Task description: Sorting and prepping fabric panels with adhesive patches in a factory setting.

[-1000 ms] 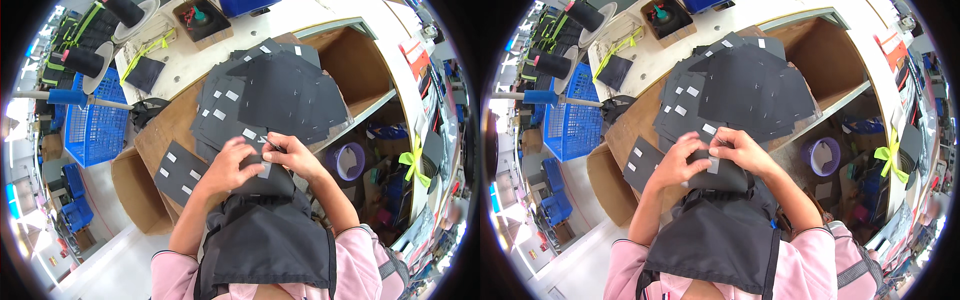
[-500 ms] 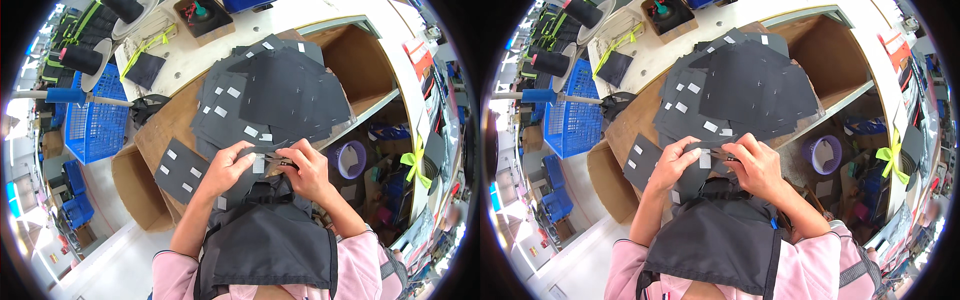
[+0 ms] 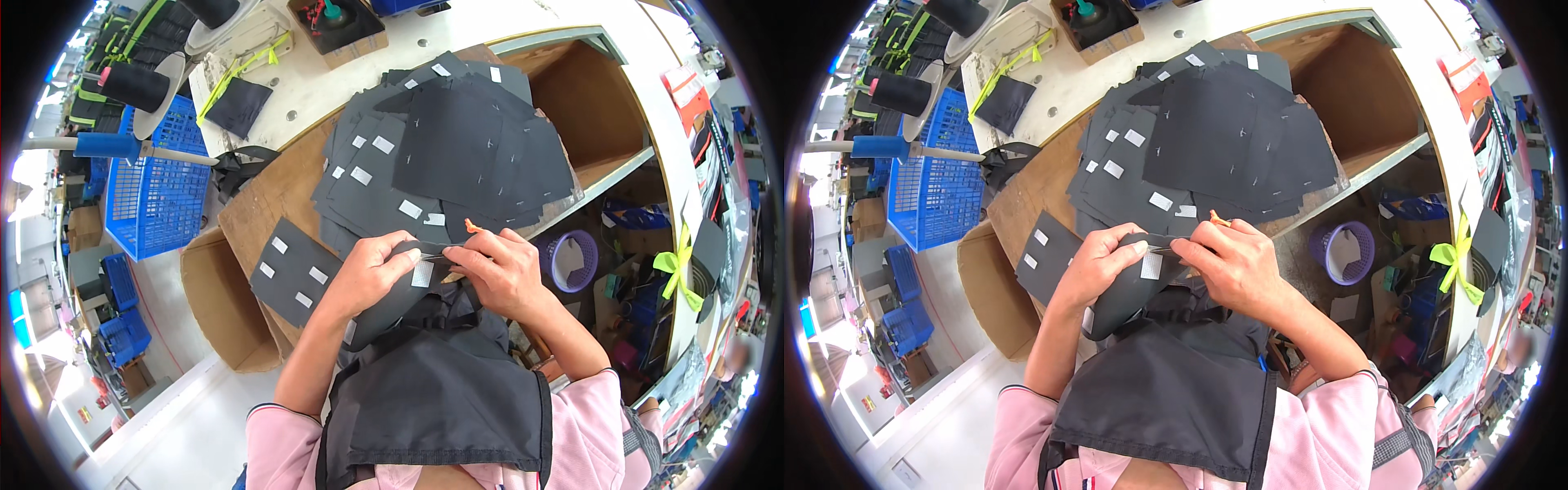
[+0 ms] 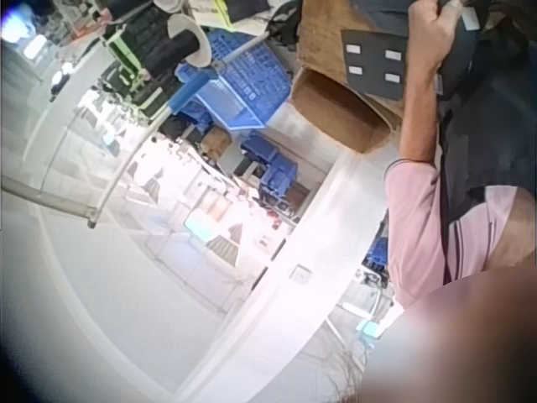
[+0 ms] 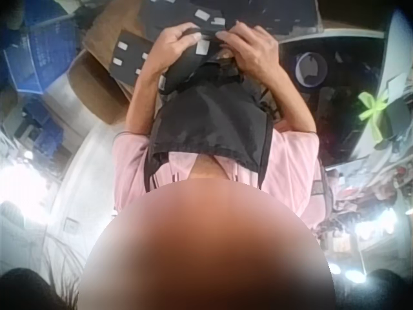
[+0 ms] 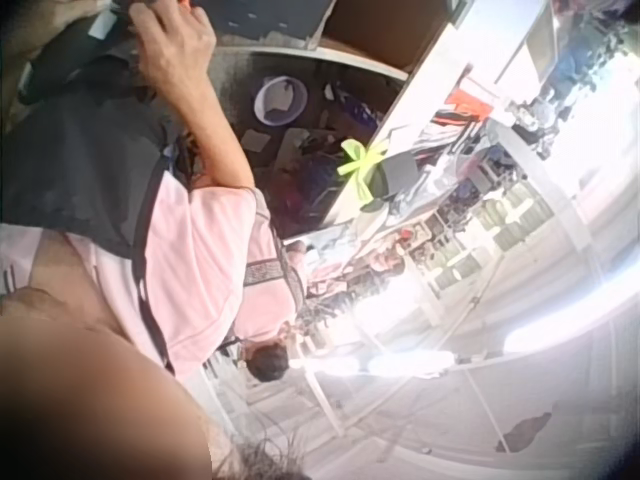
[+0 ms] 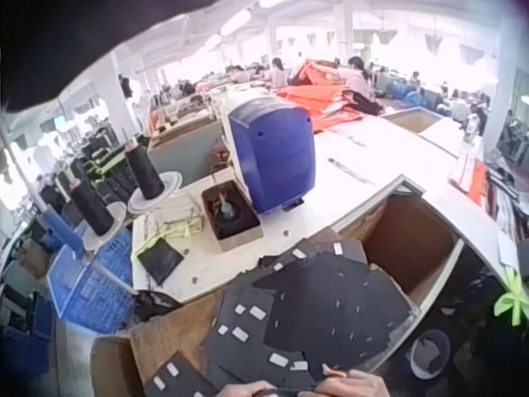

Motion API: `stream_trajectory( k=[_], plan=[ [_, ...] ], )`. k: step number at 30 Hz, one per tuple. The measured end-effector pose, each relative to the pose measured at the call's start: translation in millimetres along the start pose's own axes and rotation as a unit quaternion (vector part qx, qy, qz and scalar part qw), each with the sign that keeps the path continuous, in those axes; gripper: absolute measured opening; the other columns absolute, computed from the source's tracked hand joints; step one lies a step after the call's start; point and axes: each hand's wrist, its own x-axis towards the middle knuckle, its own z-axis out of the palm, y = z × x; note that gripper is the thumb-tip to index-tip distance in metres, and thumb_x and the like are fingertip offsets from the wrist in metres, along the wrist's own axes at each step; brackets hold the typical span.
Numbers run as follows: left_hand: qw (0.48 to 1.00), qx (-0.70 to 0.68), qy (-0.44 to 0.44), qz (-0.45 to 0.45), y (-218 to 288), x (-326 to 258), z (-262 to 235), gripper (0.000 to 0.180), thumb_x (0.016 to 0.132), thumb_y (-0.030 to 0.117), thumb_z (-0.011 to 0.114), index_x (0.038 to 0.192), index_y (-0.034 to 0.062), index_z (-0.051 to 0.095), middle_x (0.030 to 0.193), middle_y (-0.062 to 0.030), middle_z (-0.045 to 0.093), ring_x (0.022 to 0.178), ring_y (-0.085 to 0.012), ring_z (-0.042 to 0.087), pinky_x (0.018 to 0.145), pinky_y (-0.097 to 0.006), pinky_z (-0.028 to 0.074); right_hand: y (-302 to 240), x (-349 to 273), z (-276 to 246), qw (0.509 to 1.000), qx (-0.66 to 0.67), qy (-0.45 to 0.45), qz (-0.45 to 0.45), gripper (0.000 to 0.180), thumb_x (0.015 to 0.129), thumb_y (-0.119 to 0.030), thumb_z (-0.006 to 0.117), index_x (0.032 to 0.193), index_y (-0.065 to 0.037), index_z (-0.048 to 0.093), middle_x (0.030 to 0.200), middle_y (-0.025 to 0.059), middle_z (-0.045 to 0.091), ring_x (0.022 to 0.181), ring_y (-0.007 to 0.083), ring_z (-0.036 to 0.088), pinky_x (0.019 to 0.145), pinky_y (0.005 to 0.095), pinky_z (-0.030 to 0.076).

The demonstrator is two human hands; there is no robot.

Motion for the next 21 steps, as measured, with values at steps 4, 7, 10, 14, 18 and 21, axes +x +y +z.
stream_trajectory(
  k=[4,7,10,14,18,21],
  plan=[
    [0.999,-0.033,0.006,-0.009,-4,1,1,0.018,0.087,0.018,0.052,0.081,0.0014,0.055,0.063,0.0025,0.048,0.061,-0.0051,0.042,0.055,-0.023,0.034,-1,-8,-2,0.999,0.024,0.012,0.037,0.037,0.059,-0.005,0.075,0.094,-0.009,0.065,0.074,0.0012,0.057,0.060,0.0175,0.055,0.052,0.0288,0.042],
    [1.000,-0.031,-0.002,-0.004,-10,2,0,0.018,0.087,0.018,0.052,0.081,0.0015,0.055,0.064,0.0026,0.048,0.061,-0.0050,0.042,0.054,-0.023,0.035,-6,-6,1,0.996,0.037,0.035,0.079,0.035,0.059,-0.005,0.076,0.092,-0.009,0.066,0.074,0.0020,0.057,0.060,0.0181,0.055,0.054,0.0295,0.044],
    [1.000,-0.017,-0.009,-0.007,-10,3,-5,0.011,0.088,0.011,0.053,0.086,0.0015,0.058,0.072,0.0047,0.053,0.062,-0.0013,0.045,0.054,-0.018,0.037,-4,-3,6,0.999,-0.015,0.025,0.020,0.031,0.062,-0.010,0.074,0.091,-0.007,0.065,0.072,0.0001,0.053,0.057,0.0151,0.053,0.050,0.0279,0.038],
    [0.996,-0.090,0.002,-0.029,-13,-1,-14,0.015,0.087,0.014,0.054,0.087,-0.0002,0.059,0.071,0.0019,0.055,0.065,-0.0046,0.047,0.058,-0.021,0.039,-10,0,11,0.999,0.001,0.018,0.042,0.026,0.066,-0.009,0.073,0.090,-0.006,0.064,0.073,0.0015,0.051,0.059,0.0166,0.053,0.052,0.0291,0.041],
    [0.981,0.128,0.145,-0.011,-52,-13,-69,0.022,0.083,0.019,0.059,0.093,-0.0005,0.062,0.076,-0.0045,0.061,0.072,-0.0107,0.053,0.067,-0.027,0.044,19,-16,24,0.926,0.184,-0.007,0.330,0.024,0.070,-0.006,0.072,0.090,-0.004,0.059,0.081,0.0060,0.052,0.067,0.0189,0.056,0.061,0.0299,0.046],
    [0.870,0.370,0.317,-0.077,-89,-31,-117,0.029,0.080,0.027,0.062,0.100,0.0061,0.064,0.093,-0.0149,0.064,0.086,-0.0319,0.061,0.075,-0.036,0.047,60,-37,40,0.888,0.129,-0.008,0.441,0.037,0.068,-0.012,0.075,0.100,-0.006,0.057,0.083,0.0046,0.051,0.068,0.0185,0.054,0.065,0.0317,0.047]
  ],
)
